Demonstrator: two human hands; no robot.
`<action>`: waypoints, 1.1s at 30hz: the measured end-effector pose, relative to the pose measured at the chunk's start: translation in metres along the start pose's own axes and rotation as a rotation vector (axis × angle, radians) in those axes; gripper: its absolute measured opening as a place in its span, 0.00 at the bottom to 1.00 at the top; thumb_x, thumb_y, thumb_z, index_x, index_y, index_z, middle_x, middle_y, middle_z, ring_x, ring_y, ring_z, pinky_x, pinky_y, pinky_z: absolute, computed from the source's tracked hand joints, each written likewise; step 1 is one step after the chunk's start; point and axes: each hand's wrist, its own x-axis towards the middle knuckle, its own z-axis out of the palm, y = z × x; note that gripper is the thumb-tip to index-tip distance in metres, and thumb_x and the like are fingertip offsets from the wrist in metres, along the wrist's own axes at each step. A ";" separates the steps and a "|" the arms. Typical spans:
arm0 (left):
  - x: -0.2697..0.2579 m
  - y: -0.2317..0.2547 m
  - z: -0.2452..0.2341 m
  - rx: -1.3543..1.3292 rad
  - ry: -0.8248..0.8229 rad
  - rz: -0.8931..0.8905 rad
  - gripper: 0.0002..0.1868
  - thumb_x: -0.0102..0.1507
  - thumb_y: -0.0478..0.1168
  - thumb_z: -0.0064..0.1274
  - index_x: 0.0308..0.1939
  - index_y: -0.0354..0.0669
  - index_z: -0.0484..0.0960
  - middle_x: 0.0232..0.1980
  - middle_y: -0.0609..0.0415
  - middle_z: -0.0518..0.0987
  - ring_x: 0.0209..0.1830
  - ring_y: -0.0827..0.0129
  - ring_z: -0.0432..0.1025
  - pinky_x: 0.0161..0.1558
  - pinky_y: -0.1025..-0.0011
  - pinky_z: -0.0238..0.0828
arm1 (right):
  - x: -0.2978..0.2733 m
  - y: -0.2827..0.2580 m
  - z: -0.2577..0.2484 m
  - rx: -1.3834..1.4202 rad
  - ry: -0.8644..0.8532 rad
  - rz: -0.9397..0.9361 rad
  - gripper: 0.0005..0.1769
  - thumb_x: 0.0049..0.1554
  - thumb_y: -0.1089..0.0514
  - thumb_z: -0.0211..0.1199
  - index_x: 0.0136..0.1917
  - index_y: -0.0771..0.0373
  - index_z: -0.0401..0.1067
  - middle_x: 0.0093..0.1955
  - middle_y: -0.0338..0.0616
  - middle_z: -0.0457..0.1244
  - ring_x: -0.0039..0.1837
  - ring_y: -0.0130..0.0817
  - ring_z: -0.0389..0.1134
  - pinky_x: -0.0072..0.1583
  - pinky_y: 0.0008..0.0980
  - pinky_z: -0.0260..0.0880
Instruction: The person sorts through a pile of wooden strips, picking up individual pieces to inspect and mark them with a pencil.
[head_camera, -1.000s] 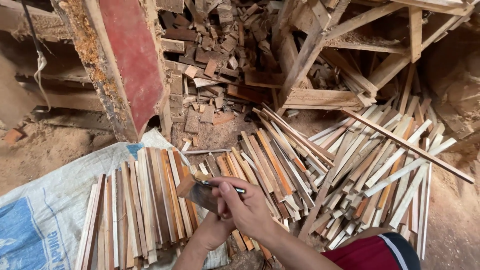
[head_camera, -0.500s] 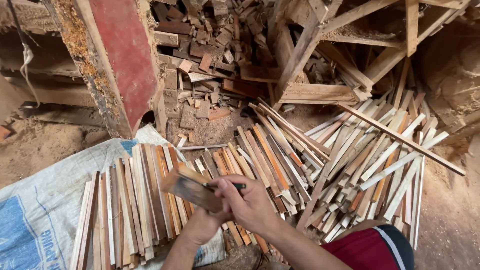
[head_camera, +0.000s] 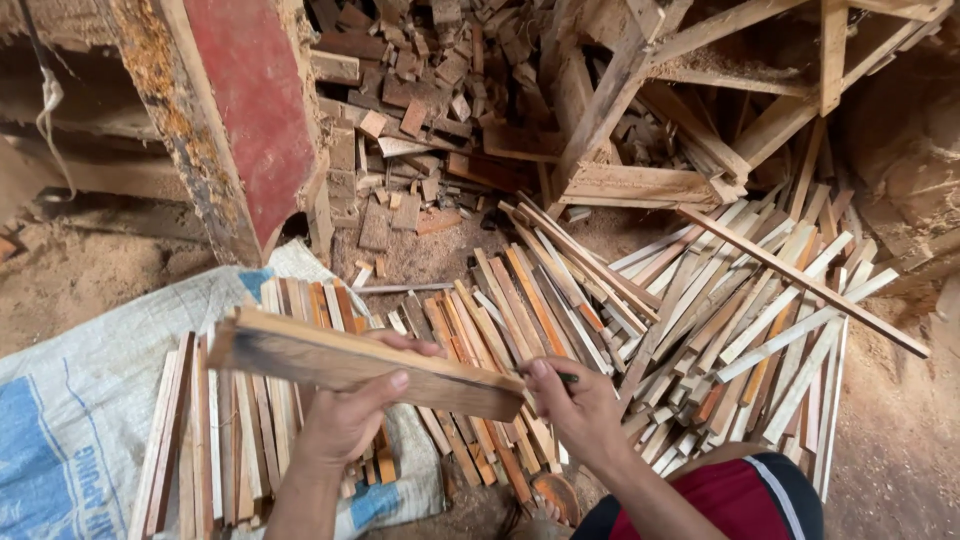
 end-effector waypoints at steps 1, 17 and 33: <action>-0.004 -0.009 0.005 -0.002 0.009 -0.004 0.19 0.57 0.26 0.61 0.51 0.45 0.82 0.51 0.46 0.85 0.60 0.51 0.76 0.68 0.41 0.68 | -0.003 -0.008 0.010 0.000 -0.005 0.008 0.15 0.61 0.59 0.55 0.48 0.71 0.80 0.29 0.45 0.66 0.26 0.29 0.63 0.24 0.24 0.62; -0.011 -0.030 -0.002 0.073 0.095 -0.237 0.14 0.57 0.34 0.62 0.46 0.38 0.84 0.43 0.45 0.84 0.45 0.57 0.78 0.51 0.50 0.80 | 0.007 -0.013 0.056 0.273 -0.261 -0.066 0.13 0.65 0.59 0.55 0.49 0.67 0.78 0.29 0.40 0.65 0.24 0.23 0.58 0.23 0.21 0.55; -0.008 0.001 -0.005 -0.076 0.566 -0.484 0.47 0.48 0.17 0.48 0.72 0.40 0.62 0.71 0.25 0.69 0.67 0.40 0.67 0.61 0.42 0.70 | 0.022 0.011 0.046 -0.318 -0.465 0.086 0.10 0.59 0.54 0.60 0.52 0.59 0.75 0.51 0.44 0.70 0.54 0.35 0.73 0.57 0.40 0.78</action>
